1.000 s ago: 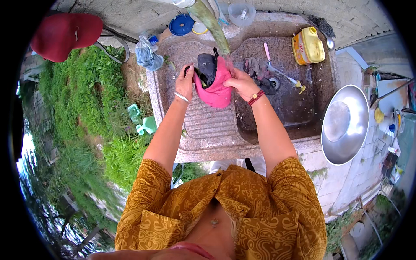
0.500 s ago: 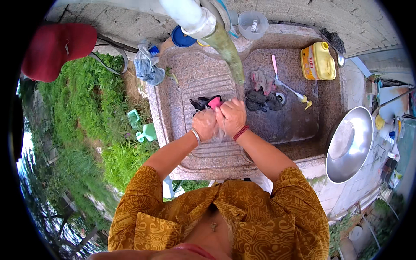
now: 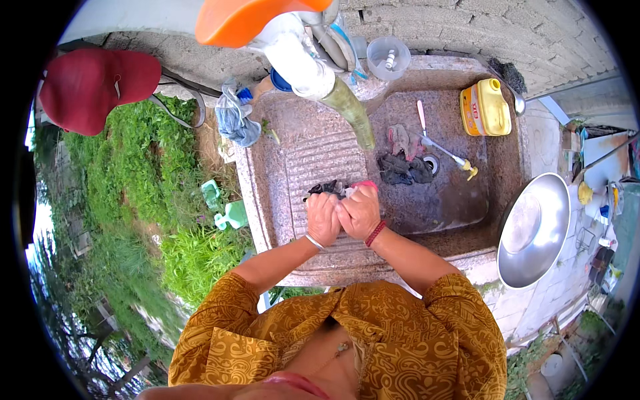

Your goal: Washing clothes by hand in an outdoor stone basin using detergent and scrubbing them on a washboard.

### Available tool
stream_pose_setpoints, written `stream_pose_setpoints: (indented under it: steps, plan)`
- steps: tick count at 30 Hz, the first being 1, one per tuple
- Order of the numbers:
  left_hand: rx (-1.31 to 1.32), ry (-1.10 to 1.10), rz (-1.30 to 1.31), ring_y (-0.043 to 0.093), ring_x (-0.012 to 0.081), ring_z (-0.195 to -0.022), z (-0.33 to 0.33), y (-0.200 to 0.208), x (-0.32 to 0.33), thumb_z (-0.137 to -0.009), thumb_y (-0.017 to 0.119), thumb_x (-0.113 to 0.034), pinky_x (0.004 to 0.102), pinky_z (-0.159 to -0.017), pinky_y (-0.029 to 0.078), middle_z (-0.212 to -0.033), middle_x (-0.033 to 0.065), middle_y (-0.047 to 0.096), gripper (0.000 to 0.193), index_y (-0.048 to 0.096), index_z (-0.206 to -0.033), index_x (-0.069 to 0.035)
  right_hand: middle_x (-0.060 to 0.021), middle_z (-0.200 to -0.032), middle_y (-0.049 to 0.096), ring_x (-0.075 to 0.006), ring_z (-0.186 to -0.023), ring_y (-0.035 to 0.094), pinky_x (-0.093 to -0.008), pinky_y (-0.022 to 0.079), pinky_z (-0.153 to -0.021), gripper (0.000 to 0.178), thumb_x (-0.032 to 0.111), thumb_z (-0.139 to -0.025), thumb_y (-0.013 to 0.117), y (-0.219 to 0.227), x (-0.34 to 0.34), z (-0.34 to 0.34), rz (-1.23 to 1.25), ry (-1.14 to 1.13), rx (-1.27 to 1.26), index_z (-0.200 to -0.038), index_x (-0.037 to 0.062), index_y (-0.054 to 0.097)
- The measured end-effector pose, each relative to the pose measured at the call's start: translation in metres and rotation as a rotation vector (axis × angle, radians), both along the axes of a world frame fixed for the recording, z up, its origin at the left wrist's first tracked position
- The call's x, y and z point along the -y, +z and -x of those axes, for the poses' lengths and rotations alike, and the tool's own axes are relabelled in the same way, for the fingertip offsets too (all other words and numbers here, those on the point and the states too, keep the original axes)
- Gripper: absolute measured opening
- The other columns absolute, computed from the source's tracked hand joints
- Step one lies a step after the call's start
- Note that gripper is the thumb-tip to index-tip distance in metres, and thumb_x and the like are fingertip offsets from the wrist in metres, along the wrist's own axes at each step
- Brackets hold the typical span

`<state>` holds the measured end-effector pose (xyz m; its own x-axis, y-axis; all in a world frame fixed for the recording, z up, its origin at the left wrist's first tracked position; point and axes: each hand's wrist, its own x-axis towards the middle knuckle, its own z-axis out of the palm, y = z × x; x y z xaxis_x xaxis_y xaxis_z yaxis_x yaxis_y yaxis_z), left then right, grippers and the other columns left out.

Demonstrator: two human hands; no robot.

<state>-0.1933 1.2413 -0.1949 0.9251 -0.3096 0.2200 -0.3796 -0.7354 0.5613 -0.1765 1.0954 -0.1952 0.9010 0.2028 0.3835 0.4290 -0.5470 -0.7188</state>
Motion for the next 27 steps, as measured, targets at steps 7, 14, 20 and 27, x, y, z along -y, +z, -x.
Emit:
stream_pose_setpoints:
  steps: [7,14,20,27]
  plan:
    - [-0.007,0.376,-0.355,0.049,0.0281,-0.100,-0.150,-0.029,0.024,-0.089,0.046,-0.024,0.0488,-0.086,0.034,-0.099,0.0083,0.058,0.018,0.056,-0.090,-0.009,-0.0121,-0.076,0.058,-0.0323,-0.073,0.053,-0.0479,0.040,-0.067,0.020,0.024,-0.082,0.054,-0.025,-0.015,-0.145,0.211,-0.313,0.087,-0.073,0.0070,0.059]
    - [-0.077,0.210,-0.043,0.050,0.0313,-0.100,-0.053,-0.026,0.006,-0.085,0.051,-0.024,0.0558,-0.086,0.033,-0.102,0.0113,0.058,0.025,0.054,-0.104,-0.007,-0.0115,-0.089,0.061,-0.0337,-0.089,0.054,-0.0444,0.038,-0.084,0.013,0.018,-0.078,0.061,-0.014,-0.014,-0.055,-0.276,-0.172,-0.136,-0.076,0.0060,0.061]
    - [-0.012,-0.125,-0.192,0.049,0.0293,-0.086,-0.066,-0.021,-0.008,-0.076,0.055,-0.021,0.0451,-0.080,0.035,-0.085,0.0122,0.054,0.022,0.059,-0.092,-0.006,-0.0108,-0.079,0.057,-0.0316,-0.077,0.053,-0.0444,0.039,-0.070,0.012,0.017,-0.074,0.058,-0.023,-0.005,-0.056,0.049,-0.032,-0.065,-0.069,0.0064,0.057]
    - [0.210,0.309,-0.346,0.049,0.0307,-0.099,-0.128,-0.024,0.016,-0.083,0.048,-0.012,0.0472,-0.089,0.033,-0.103,0.0115,0.056,0.021,0.052,-0.103,-0.005,-0.0108,-0.085,0.059,-0.0319,-0.085,0.053,-0.0433,0.041,-0.077,0.012,0.017,-0.078,0.058,-0.011,-0.023,-0.122,0.154,-0.423,0.010,-0.077,0.0055,0.060]
